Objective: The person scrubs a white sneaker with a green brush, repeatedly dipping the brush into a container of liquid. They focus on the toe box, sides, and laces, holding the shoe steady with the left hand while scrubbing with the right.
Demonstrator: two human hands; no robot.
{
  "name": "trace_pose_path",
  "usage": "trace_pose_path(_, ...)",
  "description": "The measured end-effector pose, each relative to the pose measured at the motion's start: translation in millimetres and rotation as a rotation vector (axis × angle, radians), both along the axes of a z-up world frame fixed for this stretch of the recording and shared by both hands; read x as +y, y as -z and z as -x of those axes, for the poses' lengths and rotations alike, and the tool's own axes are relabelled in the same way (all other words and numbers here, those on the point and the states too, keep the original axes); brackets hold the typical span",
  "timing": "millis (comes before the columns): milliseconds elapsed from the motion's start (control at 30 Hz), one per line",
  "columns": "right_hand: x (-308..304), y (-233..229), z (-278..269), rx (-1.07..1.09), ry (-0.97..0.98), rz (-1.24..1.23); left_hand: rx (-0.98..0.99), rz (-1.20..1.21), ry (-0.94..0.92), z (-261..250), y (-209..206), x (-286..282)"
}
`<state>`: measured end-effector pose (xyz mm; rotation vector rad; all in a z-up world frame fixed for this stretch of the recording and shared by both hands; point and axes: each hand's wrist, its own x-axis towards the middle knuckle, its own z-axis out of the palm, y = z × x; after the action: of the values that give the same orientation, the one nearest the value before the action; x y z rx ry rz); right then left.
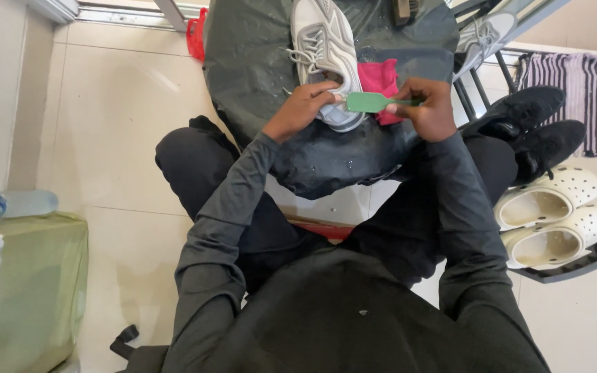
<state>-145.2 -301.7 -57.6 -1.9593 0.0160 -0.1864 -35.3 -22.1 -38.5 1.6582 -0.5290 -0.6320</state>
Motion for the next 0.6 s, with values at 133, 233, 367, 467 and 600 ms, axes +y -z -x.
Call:
trace_pose_path(133,17.1,-17.9,1.6,0.053,-0.047,-0.036,-0.015,0.004,0.025,-0.2,-5.0,1.6)
trace_pose_path(233,10.0,-7.7,-1.6,0.016,0.026,-0.076,0.022,0.011,0.029,3.2,-6.8,2.1)
trace_pose_path(367,27.6,-26.1,2.2,0.084,-0.007,-0.081,0.062,0.047,0.065,-2.4,0.4,3.3)
trace_pose_path(467,7.6,-1.1,-6.1,0.059,0.034,-0.075,0.128,0.105,0.09,-0.9,-6.6,3.4)
trace_pose_path(600,13.3,-9.0,-4.6,0.109,-0.057,-0.031,0.162,0.129,0.129,-4.5,-7.7,6.7)
